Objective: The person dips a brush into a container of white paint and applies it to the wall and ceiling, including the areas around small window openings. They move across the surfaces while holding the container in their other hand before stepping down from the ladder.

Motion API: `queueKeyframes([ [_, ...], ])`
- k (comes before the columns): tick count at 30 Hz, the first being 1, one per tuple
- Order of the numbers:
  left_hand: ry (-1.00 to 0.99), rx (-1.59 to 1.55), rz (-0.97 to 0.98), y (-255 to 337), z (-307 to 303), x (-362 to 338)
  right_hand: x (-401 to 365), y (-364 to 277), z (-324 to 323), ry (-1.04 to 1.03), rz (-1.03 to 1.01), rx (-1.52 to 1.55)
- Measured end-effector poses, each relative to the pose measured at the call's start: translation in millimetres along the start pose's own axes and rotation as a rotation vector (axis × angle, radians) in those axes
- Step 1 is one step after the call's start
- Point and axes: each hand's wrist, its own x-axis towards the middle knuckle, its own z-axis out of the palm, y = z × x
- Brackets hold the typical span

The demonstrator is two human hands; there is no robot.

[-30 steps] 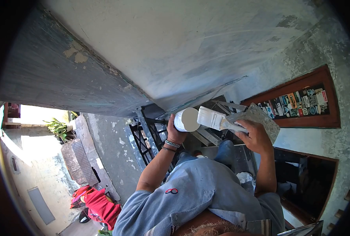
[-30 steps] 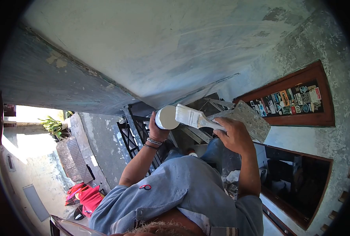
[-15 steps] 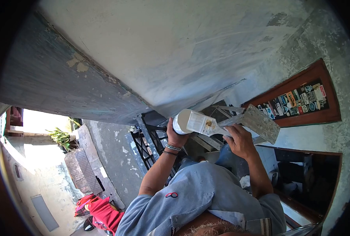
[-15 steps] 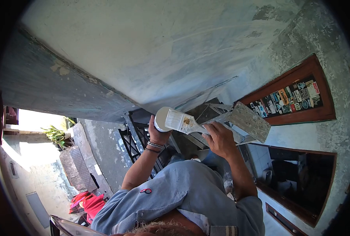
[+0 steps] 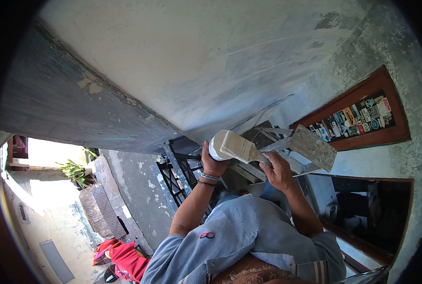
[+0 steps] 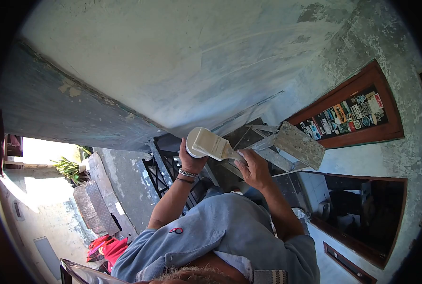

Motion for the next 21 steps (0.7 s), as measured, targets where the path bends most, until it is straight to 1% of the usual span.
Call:
queueKeyframes([
  [3, -0.013, 0.004, 0.028, 1, -1, 1, -1, 8, 9, 0.060, 0.003, 0.074],
  [5, -0.008, 0.012, 0.047, 4, 0, -3, -2, 17, 16, 0.000, 0.203, 0.246],
  [6, 0.036, 0.025, 0.048, 4, -6, -5, -2, 23, 21, -0.029, 0.301, 0.334],
  [9, 0.106, 0.020, 0.076, 10, -15, -15, 11, 64, 48, 0.012, 0.317, 0.305],
  [11, 0.136, 0.035, 0.094, 16, -18, -27, 35, 81, 63, -0.017, 0.451, 0.228],
  [13, 0.137, 0.045, 0.130, 19, -26, -39, 57, 122, 92, -0.034, 0.595, 0.188],
  [15, 0.074, 0.085, 0.172, 22, -40, -53, 75, 172, 126, -0.023, 0.603, 0.070],
  [16, 0.080, 0.031, 0.157, 25, -39, -60, 86, 186, 134, -0.018, 0.606, 0.013],
  [19, 0.135, 0.098, 0.201, 25, -33, -77, 125, 169, 118, -0.053, 0.568, 0.012],
  [21, 0.167, 0.077, 0.207, 27, -39, -86, 131, 160, 106, 0.008, 0.522, 0.064],
])
